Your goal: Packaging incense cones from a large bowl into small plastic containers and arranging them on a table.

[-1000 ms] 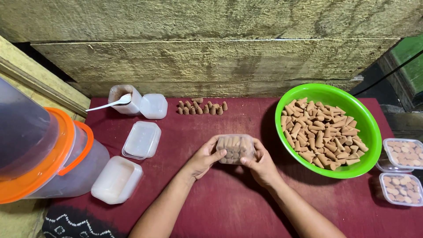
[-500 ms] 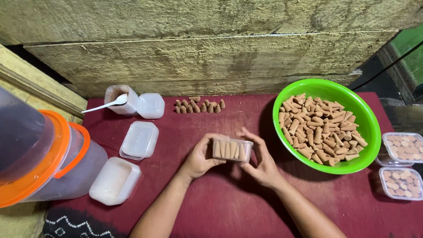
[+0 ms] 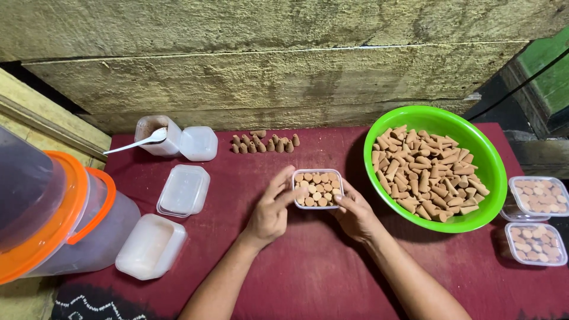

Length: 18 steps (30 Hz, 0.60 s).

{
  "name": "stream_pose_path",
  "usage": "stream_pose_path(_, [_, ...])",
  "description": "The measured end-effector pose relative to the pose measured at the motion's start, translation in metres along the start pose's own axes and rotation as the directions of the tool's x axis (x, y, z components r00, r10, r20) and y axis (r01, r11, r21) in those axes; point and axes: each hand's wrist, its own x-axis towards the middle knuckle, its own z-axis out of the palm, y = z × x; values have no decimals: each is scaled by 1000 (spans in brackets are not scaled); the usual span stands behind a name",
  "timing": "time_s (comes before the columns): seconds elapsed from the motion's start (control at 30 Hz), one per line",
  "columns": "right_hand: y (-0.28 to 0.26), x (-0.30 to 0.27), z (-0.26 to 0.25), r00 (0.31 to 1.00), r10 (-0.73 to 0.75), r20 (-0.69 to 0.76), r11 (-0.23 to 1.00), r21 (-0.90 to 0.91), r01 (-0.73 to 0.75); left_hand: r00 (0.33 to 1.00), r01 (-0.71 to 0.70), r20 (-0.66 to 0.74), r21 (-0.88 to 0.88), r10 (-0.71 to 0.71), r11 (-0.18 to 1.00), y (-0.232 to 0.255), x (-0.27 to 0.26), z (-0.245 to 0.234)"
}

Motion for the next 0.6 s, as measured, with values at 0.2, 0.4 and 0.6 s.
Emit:
stream_pose_path(0.2, [1, -5, 9, 997, -12, -77, 994, -106, 4, 903, 415, 152, -72, -402, 907, 20, 12, -12])
stream_pose_path(0.4, [-9, -8, 16, 997, -79, 14, 967, -242, 80, 800, 590, 234, -135, -553, 796, -2, 3, -7])
stream_pose_path(0.6, [-7, 5, 2, 994, -59, 96, 925, -369, 91, 843, 528, 175, -91, -509, 844, 14, 3, -5])
